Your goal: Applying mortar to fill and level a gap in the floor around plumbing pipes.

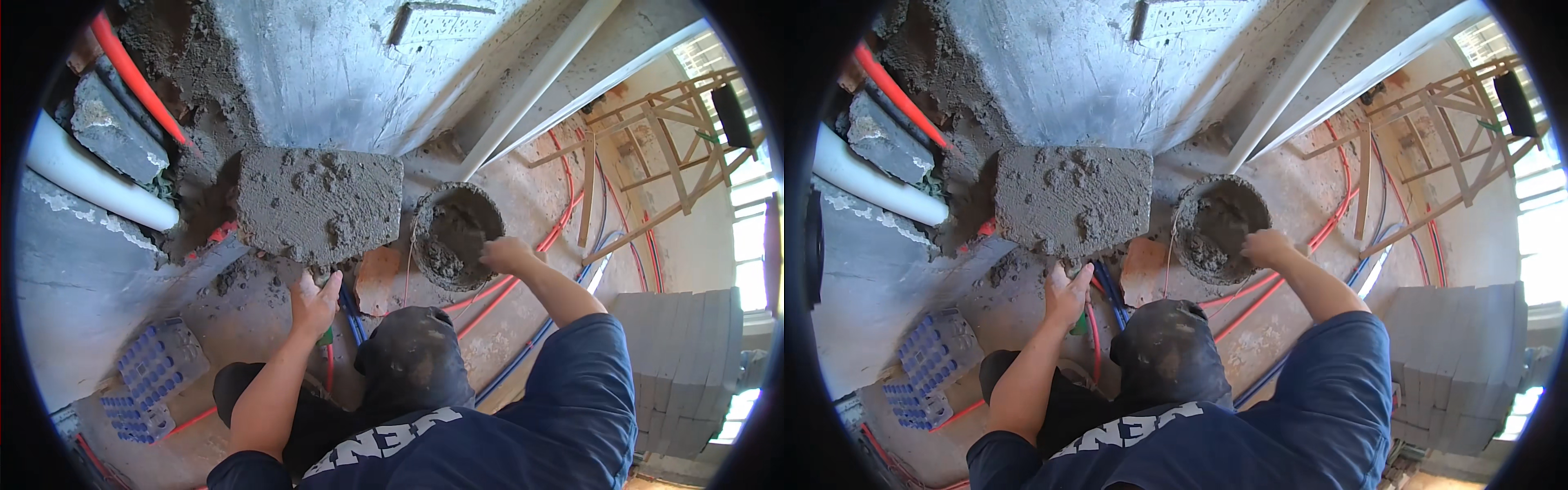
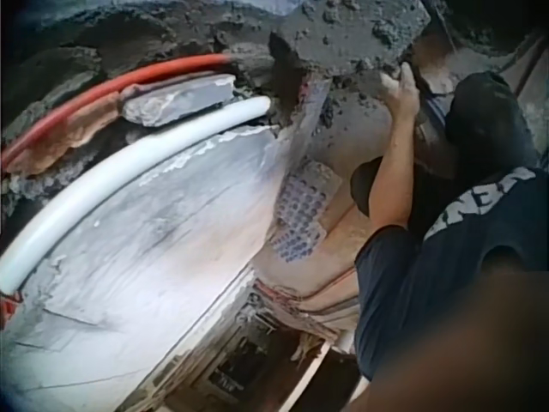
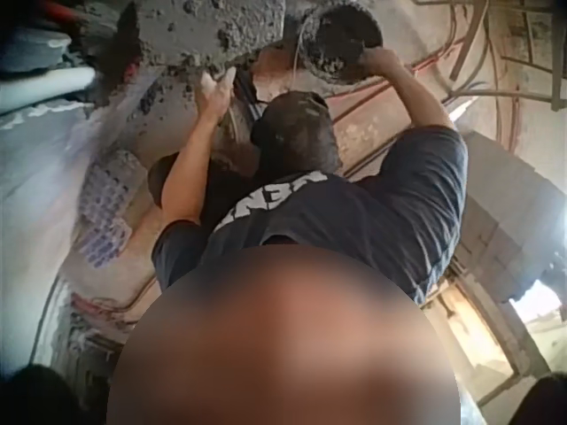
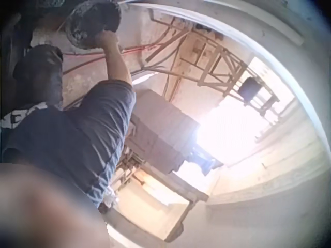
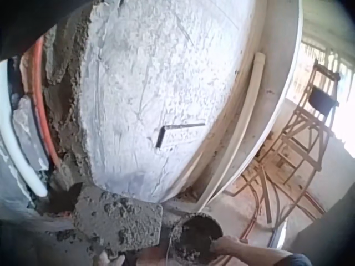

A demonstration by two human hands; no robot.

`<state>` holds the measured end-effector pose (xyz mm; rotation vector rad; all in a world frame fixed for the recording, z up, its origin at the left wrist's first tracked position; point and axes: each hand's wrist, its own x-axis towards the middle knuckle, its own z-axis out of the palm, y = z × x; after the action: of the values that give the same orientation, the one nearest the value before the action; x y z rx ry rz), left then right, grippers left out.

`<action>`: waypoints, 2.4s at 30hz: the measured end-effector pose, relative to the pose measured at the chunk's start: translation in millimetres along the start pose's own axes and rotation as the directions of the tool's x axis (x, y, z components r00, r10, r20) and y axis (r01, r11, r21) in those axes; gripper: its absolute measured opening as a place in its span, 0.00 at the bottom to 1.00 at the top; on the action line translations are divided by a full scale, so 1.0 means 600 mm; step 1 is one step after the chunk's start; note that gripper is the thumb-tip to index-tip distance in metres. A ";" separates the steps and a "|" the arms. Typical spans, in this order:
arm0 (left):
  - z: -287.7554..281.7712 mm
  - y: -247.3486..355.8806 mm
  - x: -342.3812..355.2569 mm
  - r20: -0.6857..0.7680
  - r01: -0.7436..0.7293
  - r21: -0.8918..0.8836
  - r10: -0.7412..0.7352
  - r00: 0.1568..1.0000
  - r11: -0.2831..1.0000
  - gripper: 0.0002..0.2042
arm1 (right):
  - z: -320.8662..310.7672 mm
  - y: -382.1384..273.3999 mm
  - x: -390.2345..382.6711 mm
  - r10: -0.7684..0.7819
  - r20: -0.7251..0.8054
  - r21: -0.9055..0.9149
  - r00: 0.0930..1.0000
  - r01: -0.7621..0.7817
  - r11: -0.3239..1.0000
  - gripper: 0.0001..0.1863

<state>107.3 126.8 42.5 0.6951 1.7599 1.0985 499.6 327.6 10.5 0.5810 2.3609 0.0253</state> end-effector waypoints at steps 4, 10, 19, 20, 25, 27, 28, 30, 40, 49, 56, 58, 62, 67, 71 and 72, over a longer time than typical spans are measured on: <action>0.020 0.007 0.008 0.044 -0.010 -0.024 0.011 0.999 1.000 0.12 | 0.152 0.026 -0.028 0.247 0.062 0.071 0.967 -0.251 0.965 0.11; 0.019 -0.010 0.012 0.041 0.040 -0.016 -0.040 0.998 0.999 0.11 | 0.183 -0.119 0.121 0.528 0.381 0.900 0.759 -0.436 -0.022 0.16; 0.037 -0.053 0.017 0.104 -0.006 0.055 0.001 0.995 0.998 0.10 | 0.150 -0.120 0.175 0.493 0.494 0.752 0.716 -0.068 -0.655 0.19; 0.037 -0.055 0.016 0.115 -0.009 0.084 -0.001 0.993 0.996 0.10 | 0.136 -0.130 0.165 0.508 0.502 0.733 0.700 -0.032 -0.680 0.19; 0.047 -0.086 0.037 0.153 -0.005 0.220 -0.029 0.988 0.975 0.13 | 0.087 -0.152 0.127 0.603 0.481 0.742 0.636 0.070 -0.666 0.18; 0.059 -0.108 0.053 0.169 0.006 0.299 -0.059 0.984 0.954 0.18 | 0.080 -0.157 0.111 0.663 0.443 0.788 0.604 0.090 -0.609 0.17; 0.066 -0.118 0.059 0.168 0.008 0.299 -0.061 0.984 0.954 0.18 | 0.070 -0.160 0.100 0.680 0.432 0.815 0.592 0.068 -0.576 0.16; 0.085 -0.132 0.067 0.175 -0.106 0.405 0.037 0.984 0.908 0.19 | 0.058 -0.164 0.073 0.696 0.418 0.840 0.585 0.043 -0.541 0.16; 0.128 -0.082 0.047 0.298 -0.141 0.345 0.034 0.954 0.928 0.20 | -0.100 -0.139 -0.037 0.829 -0.282 0.930 0.483 -0.075 0.360 0.10; 0.091 -0.053 0.032 0.286 -0.112 0.058 0.091 0.954 0.992 0.21 | -0.183 -0.163 0.025 0.627 -0.491 0.699 0.605 -0.155 0.698 0.14; 0.084 -0.090 0.051 0.181 -0.256 0.312 0.207 0.962 0.915 0.25 | -0.236 -0.170 0.039 0.619 -0.407 0.658 0.672 -0.255 0.709 0.21; 0.088 -0.107 0.060 0.092 -0.376 0.237 0.364 0.927 0.896 0.22 | -0.255 -0.180 0.048 0.561 -0.442 0.683 0.700 -0.143 0.717 0.21; 0.066 -0.073 0.003 0.156 -0.059 -0.150 0.083 0.984 0.987 0.15 | -0.310 -0.202 0.032 0.438 -0.517 0.682 0.736 0.045 0.730 0.18; 0.058 -0.075 -0.027 -0.066 -0.022 -0.312 0.001 0.998 0.950 0.09 | -0.352 -0.191 0.045 0.430 -0.645 0.672 0.632 0.201 0.713 0.15; 0.003 -0.017 -0.065 -0.065 0.153 -0.464 -0.206 0.976 0.872 0.10 | -0.335 -0.154 0.052 0.265 -0.680 0.541 0.683 0.225 0.810 0.12; -0.009 -0.012 -0.067 -0.055 0.205 -0.511 -0.270 0.961 0.835 0.11 | -0.331 -0.142 0.053 0.211 -0.686 0.495 0.696 0.234 0.837 0.11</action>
<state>119.3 89.0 53.6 0.0824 1.5118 1.3703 318.0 291.3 126.3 0.9689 3.1788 -0.5648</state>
